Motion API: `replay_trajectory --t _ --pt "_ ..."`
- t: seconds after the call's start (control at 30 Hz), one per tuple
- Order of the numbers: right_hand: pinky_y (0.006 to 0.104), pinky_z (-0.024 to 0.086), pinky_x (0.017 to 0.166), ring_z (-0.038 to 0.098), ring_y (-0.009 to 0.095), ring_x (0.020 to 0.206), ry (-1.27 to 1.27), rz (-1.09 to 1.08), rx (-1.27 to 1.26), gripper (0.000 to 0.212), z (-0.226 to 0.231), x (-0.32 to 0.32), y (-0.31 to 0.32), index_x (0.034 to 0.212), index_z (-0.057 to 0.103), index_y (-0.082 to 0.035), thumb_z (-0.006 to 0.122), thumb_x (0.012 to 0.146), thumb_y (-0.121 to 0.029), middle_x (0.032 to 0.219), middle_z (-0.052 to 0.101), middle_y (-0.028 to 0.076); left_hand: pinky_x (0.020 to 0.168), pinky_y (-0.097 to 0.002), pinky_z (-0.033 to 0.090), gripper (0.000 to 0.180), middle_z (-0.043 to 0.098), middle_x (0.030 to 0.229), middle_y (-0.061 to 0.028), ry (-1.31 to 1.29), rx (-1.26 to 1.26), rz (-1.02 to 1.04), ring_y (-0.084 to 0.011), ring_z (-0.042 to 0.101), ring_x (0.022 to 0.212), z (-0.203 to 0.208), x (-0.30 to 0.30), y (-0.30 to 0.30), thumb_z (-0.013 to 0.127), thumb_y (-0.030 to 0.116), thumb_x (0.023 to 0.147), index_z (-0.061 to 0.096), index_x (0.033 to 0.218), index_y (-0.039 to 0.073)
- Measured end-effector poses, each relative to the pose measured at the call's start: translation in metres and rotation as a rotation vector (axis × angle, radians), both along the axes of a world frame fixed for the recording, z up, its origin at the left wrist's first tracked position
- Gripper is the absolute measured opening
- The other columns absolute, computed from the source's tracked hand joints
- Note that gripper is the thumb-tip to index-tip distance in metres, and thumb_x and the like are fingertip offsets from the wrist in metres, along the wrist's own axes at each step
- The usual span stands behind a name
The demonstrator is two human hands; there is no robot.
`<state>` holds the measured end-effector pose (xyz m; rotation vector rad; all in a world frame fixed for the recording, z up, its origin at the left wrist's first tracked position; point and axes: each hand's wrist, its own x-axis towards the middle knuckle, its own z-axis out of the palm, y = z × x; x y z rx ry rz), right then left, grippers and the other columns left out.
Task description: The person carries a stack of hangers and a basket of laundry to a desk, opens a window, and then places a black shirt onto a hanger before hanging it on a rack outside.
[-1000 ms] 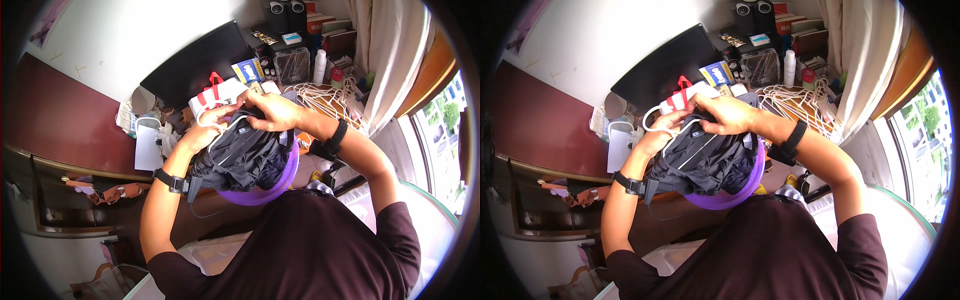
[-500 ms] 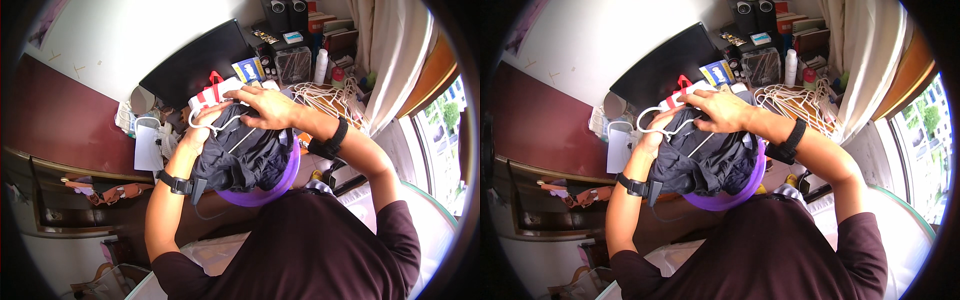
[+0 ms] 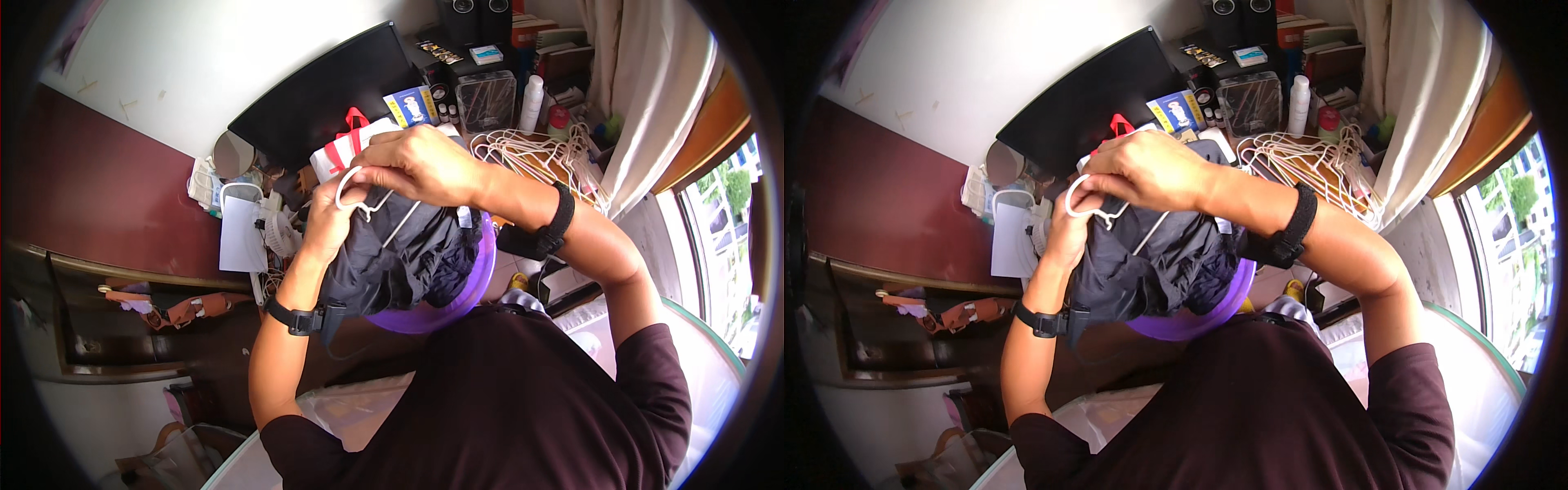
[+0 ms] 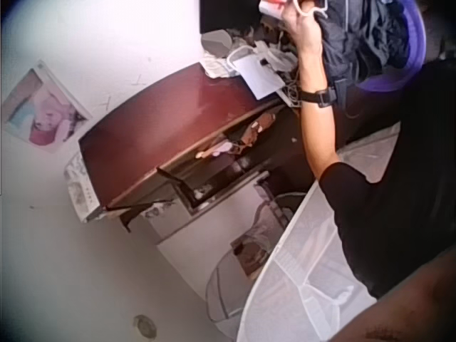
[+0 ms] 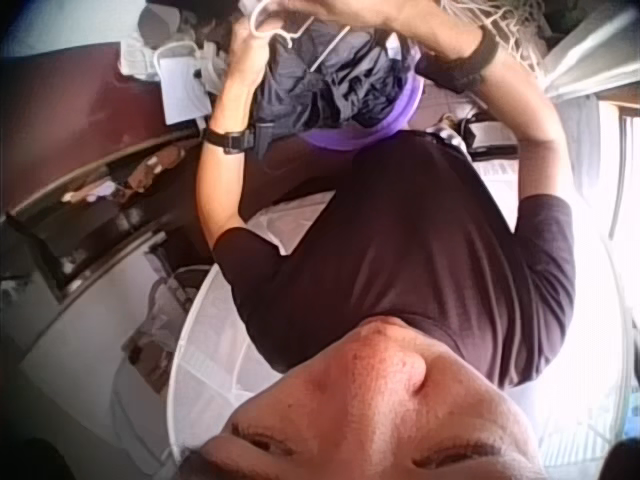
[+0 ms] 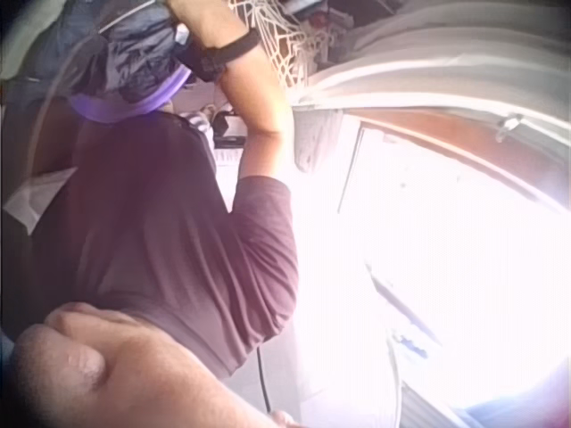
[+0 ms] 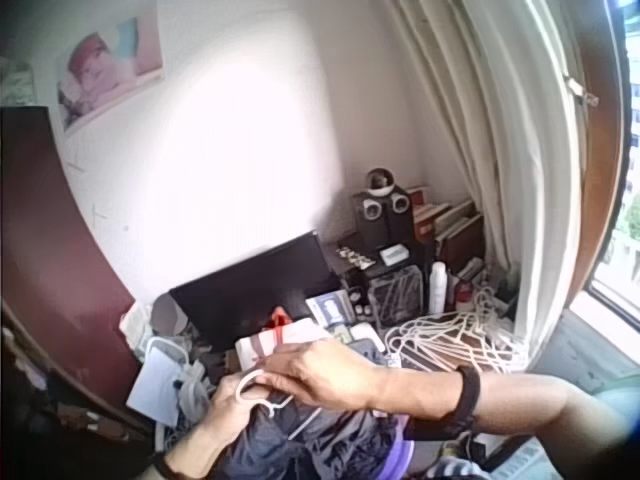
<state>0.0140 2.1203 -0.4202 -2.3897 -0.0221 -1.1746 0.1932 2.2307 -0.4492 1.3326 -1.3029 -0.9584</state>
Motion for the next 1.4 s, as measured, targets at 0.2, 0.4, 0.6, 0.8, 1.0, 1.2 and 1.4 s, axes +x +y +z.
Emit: replay_trajectory --t 0.2,0.4,0.6,0.8,1.0,1.2,1.4 --pt "0.0394 0.049 0.063 0.062 0.029 0.070 0.101 -0.057 0.054 0.012 0.002 0.001 0.004 0.088 0.065 -0.008 0.067 0.083 -0.019 0.075 0.061 0.007 0.105 -0.0307 0.035 0.053 0.053 0.132 -0.0104 0.447 0.008 -0.222 -0.0182 0.050 0.121 0.022 0.002 0.010 0.045 0.023 0.087 0.048 0.131 -0.008" --pt "0.0327 0.049 0.063 0.064 0.020 0.069 0.363 0.101 0.272 0.012 0.019 0.003 -0.006 0.085 0.064 -0.006 0.069 0.080 -0.015 0.077 0.067 0.007 0.092 -0.0246 0.042 0.048 0.061 0.121 -0.0104 -0.008 0.223 -0.228 -0.0150 0.051 0.118 0.028 0.009 0.012 0.049 0.006 0.081 0.053 0.128 -0.004" --pt "0.0278 0.048 0.069 0.059 0.011 0.077 0.467 0.279 0.436 0.024 0.006 -0.011 -0.029 0.108 0.064 -0.001 0.062 0.084 -0.003 0.093 0.065 0.005 0.108 -0.0316 0.031 0.052 0.060 0.124 -0.0166 0.082 0.087 -0.155 -0.0220 0.050 0.122 0.034 0.002 0.019 0.046 0.003 0.074 0.056 0.123 -0.010" --pt "0.0272 0.046 0.065 0.055 0.009 0.069 0.507 0.381 0.732 0.015 -0.005 -0.015 -0.011 0.098 0.068 0.000 0.063 0.085 -0.006 0.073 0.063 0.000 0.098 -0.0260 0.037 0.050 0.063 0.118 -0.0128 0.059 0.074 -0.155 -0.0172 0.055 0.112 0.039 0.000 0.020 0.046 0.007 0.075 0.059 0.121 -0.006" --pt "0.0272 0.043 0.055 0.049 0.008 0.056 0.254 0.264 0.485 0.014 -0.027 -0.008 -0.009 0.095 0.067 0.001 0.060 0.090 -0.010 0.062 0.059 0.002 0.088 -0.0231 0.042 0.035 0.065 0.104 -0.0095 0.126 0.070 -0.093 -0.0135 0.057 0.101 0.036 -0.003 0.017 0.045 0.009 0.077 0.057 0.107 -0.002" --pt "0.0265 0.051 0.062 0.063 0.014 0.063 0.080 0.115 0.283 0.012 -0.020 -0.018 0.006 0.092 0.071 -0.002 0.063 0.086 -0.009 0.074 0.068 0.011 0.075 -0.0198 0.036 0.019 0.056 0.092 -0.0022 0.254 0.126 -0.084 -0.0083 0.050 0.084 0.039 -0.003 0.017 0.044 0.011 0.079 0.052 0.095 0.003" --pt "0.0253 0.051 0.061 0.065 0.010 0.066 0.143 0.023 0.405 0.012 -0.017 -0.015 0.008 0.092 0.071 -0.001 0.063 0.087 -0.009 0.074 0.069 0.011 0.077 -0.0194 0.033 0.013 0.048 0.086 0.0007 0.012 0.013 -0.133 -0.0077 0.044 0.084 0.032 -0.011 0.012 0.047 0.010 0.080 0.050 0.090 0.005"
